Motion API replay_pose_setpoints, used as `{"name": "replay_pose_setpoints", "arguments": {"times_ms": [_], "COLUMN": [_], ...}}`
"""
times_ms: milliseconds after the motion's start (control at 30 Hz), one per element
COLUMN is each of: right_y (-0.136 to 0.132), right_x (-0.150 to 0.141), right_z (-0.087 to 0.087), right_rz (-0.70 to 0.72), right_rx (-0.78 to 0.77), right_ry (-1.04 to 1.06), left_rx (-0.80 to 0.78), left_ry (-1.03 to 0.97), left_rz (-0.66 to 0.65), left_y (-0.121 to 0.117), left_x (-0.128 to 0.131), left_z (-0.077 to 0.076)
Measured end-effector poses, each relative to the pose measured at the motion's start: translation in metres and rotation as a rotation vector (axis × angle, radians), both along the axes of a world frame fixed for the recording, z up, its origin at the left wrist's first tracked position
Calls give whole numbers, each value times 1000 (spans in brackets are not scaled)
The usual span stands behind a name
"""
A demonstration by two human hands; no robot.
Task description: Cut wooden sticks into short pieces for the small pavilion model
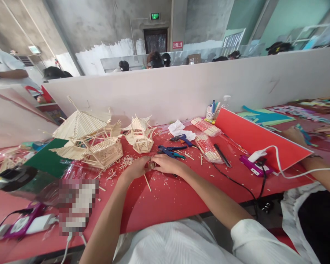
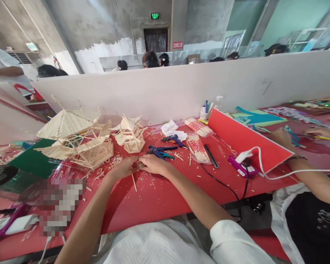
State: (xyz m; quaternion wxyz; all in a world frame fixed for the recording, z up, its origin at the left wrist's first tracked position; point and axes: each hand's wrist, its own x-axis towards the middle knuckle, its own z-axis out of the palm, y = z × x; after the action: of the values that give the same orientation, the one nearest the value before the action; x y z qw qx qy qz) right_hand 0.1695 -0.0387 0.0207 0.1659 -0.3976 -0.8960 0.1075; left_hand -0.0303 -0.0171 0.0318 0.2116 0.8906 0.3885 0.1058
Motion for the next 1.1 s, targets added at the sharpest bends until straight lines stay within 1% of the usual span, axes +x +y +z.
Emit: {"name": "replay_pose_setpoints", "arguments": {"times_ms": [167,400,500,633,733,867,967,1100], "right_y": [0,-3,-2,1,0,0,1,2], "right_x": [0,4,6,7,6,5,4,2], "right_z": [-1,8,10,8,7,5,4,7], "right_rz": [11,2,-3,-6,-5,-6,-28,-126], "right_rx": [-6,-23,-19,-29,-25,-3,7,13], "right_ry": [21,66,101,100,88,73,151,339], "left_rx": [3,-36,13,86,115,145,150,107], "left_ry": [11,-46,-70,-106,-108,-94,-125,-221], "left_rz": [6,-20,-1,7,7,42,41,1], "left_y": [1,4,7,9,10,11,11,8], "left_x": [-1,-11,-16,-19,-19,-20,-21,-19], "left_z": [0,5,7,9,9,8,9,14]}}
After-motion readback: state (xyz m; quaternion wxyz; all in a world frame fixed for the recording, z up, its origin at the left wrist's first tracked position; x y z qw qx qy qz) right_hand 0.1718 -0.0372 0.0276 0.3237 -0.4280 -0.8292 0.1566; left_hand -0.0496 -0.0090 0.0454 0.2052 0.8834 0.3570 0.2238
